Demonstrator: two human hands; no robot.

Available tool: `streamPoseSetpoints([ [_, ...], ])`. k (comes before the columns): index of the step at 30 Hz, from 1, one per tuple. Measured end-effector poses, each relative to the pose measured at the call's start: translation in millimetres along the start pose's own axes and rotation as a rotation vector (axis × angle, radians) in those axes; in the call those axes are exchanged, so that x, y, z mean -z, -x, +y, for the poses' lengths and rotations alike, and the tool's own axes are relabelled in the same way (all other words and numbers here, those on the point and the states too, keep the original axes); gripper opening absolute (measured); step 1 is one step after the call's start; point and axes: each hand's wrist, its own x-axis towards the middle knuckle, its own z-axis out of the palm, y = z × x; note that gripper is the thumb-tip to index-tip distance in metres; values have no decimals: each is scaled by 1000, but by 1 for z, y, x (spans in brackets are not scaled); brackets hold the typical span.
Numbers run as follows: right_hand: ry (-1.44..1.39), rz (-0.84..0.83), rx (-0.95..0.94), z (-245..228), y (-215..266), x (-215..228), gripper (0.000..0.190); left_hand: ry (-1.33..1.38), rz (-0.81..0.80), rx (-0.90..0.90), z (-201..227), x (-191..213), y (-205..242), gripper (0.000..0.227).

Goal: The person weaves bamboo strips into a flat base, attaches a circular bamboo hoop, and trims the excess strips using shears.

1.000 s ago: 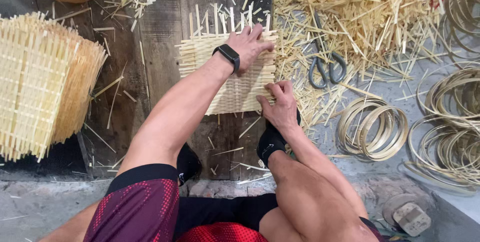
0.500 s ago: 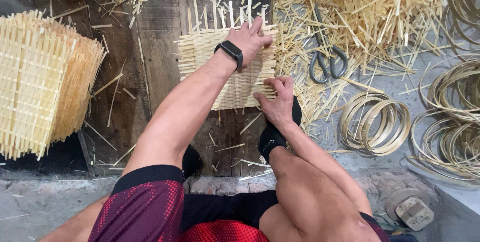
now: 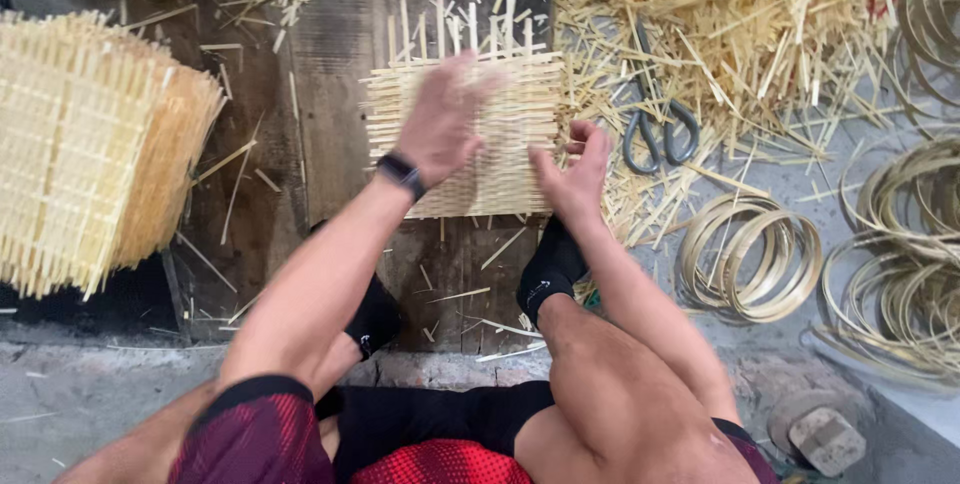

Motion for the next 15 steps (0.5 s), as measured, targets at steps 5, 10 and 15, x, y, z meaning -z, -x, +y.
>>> streamPoseSetpoints([
  [5,-361,-356,-431,30,-35,-11,39,72,285,989,-32,37,67,112],
  [10,-454,-357,-417,43,-33,-19,33,1120,-16,1367,-61,26,81,37],
  [15,-492,-306,-380,47,-29,-17,28,1125,-6,1315,-64,18,82,33],
])
